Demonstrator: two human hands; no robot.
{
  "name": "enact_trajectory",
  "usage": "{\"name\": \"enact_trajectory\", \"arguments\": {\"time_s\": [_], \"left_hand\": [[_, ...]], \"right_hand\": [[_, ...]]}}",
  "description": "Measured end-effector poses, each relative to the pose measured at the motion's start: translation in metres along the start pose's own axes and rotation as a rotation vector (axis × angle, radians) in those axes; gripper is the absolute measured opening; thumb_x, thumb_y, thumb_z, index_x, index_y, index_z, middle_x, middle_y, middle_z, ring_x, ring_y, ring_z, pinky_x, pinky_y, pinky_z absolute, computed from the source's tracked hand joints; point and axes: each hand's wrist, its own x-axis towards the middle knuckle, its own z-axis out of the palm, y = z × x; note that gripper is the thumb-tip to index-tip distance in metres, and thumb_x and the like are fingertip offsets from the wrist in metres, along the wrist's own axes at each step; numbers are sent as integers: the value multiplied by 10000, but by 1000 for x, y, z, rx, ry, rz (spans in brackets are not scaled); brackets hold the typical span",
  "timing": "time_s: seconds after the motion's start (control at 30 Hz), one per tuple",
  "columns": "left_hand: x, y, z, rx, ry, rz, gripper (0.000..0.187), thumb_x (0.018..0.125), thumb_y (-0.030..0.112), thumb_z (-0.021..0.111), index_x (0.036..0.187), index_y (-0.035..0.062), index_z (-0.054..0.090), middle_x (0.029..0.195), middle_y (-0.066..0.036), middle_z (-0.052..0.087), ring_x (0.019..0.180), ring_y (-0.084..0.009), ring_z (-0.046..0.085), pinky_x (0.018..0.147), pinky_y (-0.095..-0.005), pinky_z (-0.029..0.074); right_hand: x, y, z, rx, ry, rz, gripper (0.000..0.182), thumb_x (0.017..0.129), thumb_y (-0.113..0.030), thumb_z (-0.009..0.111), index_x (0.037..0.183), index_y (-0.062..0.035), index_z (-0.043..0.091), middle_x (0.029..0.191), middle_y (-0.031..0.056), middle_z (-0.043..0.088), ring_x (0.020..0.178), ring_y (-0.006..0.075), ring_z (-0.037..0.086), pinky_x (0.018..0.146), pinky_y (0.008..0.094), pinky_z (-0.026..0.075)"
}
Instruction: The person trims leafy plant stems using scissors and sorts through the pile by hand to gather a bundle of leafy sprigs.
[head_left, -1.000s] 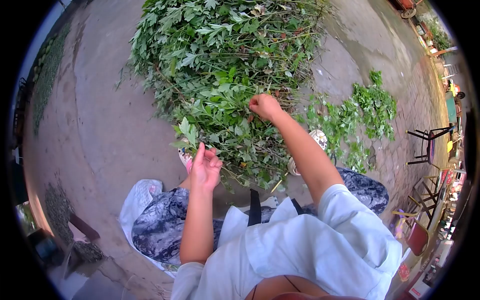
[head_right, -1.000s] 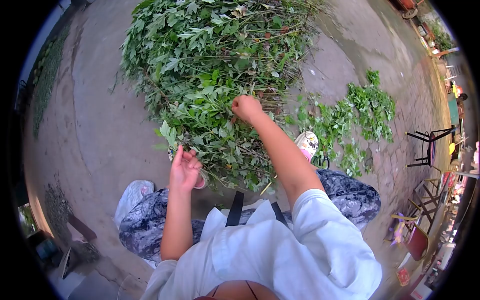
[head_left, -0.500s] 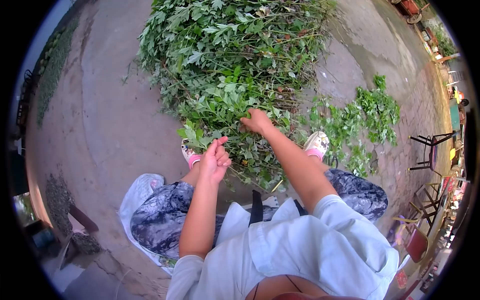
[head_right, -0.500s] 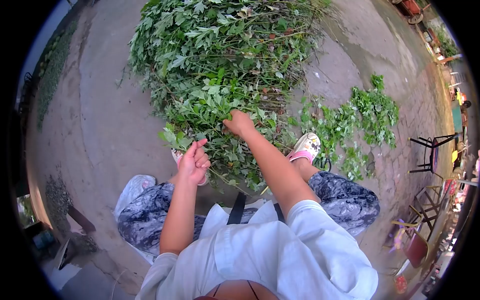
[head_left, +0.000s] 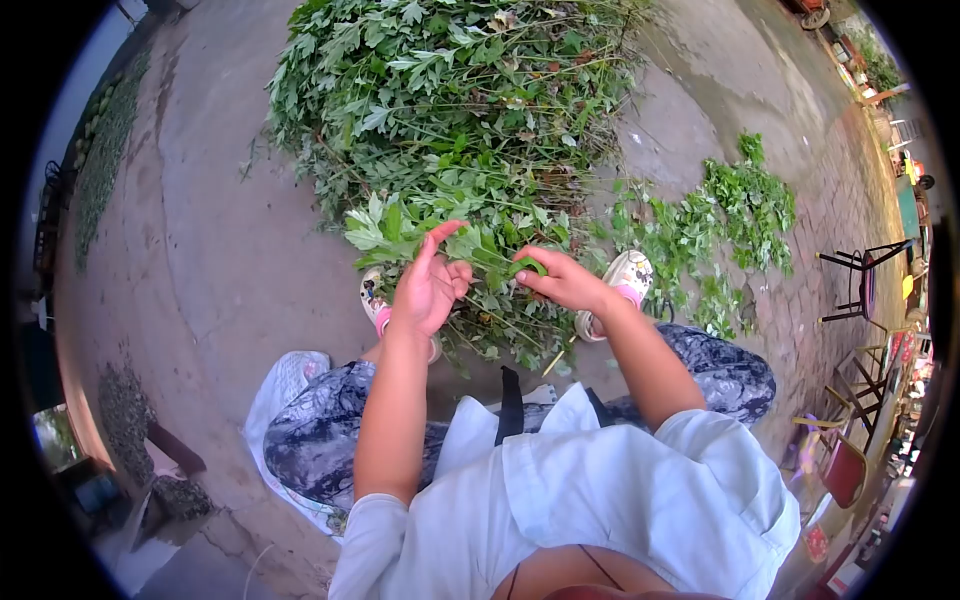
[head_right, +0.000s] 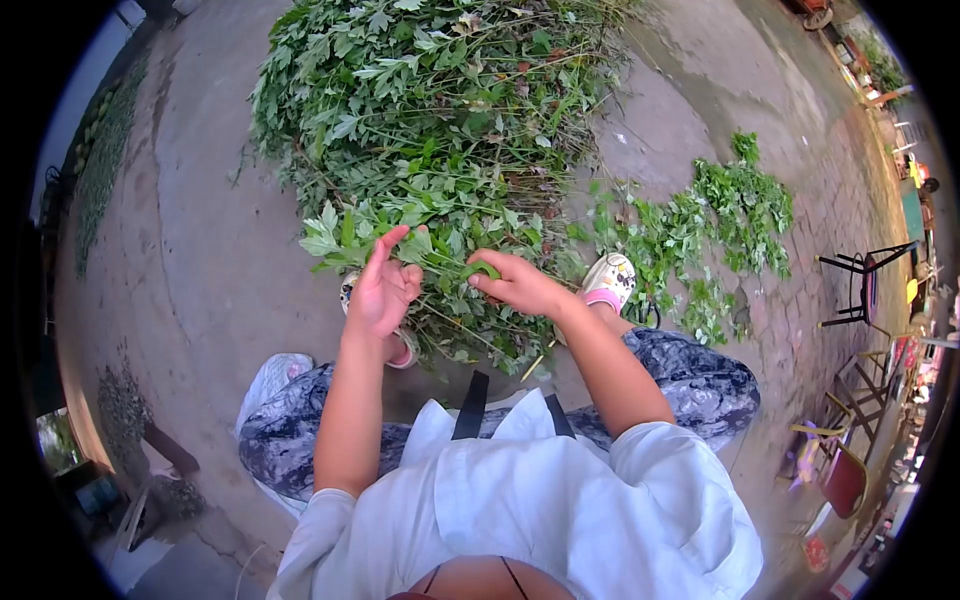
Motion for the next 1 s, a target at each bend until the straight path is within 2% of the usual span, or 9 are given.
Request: {"name": "enact_trajectory", "arguments": {"time_s": [0.2, 0.27, 0.43, 0.5, 0.6, 0.73, 0.87, 0.9, 1.0], "left_hand": [[4, 3, 10, 18, -64, -22, 394, 911, 360, 378, 1092, 23, 475, 774, -70, 576, 547, -102, 499, 410, -192, 340], [0, 1, 13, 71, -69, -22, 392, 914, 353, 371, 1068, 9, 479, 767, -87, 583, 540, -108, 503, 409, -189, 344], [-8, -4, 26, 204, -159, -119, 359, 918, 338, 355, 953, 6, 488, 637, -138, 565, 536, -144, 543, 419, -187, 371], [-11, -5, 27, 247, -175, -110, 343, 922, 318, 348, 924, 6, 490, 726, -137, 580, 573, -152, 555, 427, -194, 377], [-14, -3, 27, 341, -156, -12, 296, 917, 252, 345, 852, 9, 500, 1120, -174, 513, 685, -173, 578, 477, -228, 415], [-14, -2, 26, 335, -229, -21, 277, 909, 236, 353, 837, 11, 498, 1186, -194, 471, 701, -176, 584, 489, -228, 424], [-13, -10, 28, 302, -233, -81, 292, 909, 250, 354, 806, 21, 503, 1007, -159, 555, 706, -200, 587, 506, -249, 431], [-13, -11, 27, 308, -232, -104, 305, 910, 263, 351, 796, 26, 505, 905, -140, 588, 705, -210, 587, 512, -259, 434], [-14, -11, 27, 235, -316, -112, 335, 916, 307, 340, 791, 43, 504, 696, -100, 569, 656, -225, 580, 517, -274, 435]], "right_hand": [[-20, 1, -8, -63, 11, -68, 270, 838, -203, 559, 1045, -42, 495, 837, 52, 561, 761, 122, 525, 678, 279, 433], [-20, 6, -6, -372, 233, -433, 264, 804, -185, 591, 1008, -27, 532, 895, 78, 583, 878, 184, 531, 781, 326, 416], [-21, -6, -1, -386, 430, -462, 254, 790, -189, 602, 983, -28, 564, 863, 73, 589, 875, 203, 539, 774, 327, 417], [-20, -1, -4, -384, 407, -463, 258, 802, -207, 590, 989, -30, 569, 841, 66, 595, 843, 189, 550, 748, 314, 425], [-18, -2, -7, 409, 682, -230, 202, 854, -192, 535, 915, 0, 533, 723, 10, 542, 633, 73, 508, 593, 207, 414], [-24, -19, -14, 412, 699, -316, 179, 849, -150, 531, 961, -31, 456, 624, -12, 462, 564, 54, 417, 526, 208, 361], [-22, -30, 5, 210, 377, -221, 218, 784, -117, 576, 953, -38, 463, 608, -27, 400, 536, 44, 371, 471, 214, 305], [-18, -25, 8, 177, 299, -168, 225, 786, -63, 572, 984, -36, 467, 773, -37, 468, 622, 13, 406, 506, 183, 337], [-8, -19, 17, 212, 321, -258, 256, 766, -89, 579, 994, -33, 477, 822, 43, 568, 555, 45, 412, 496, 214, 357]]}}
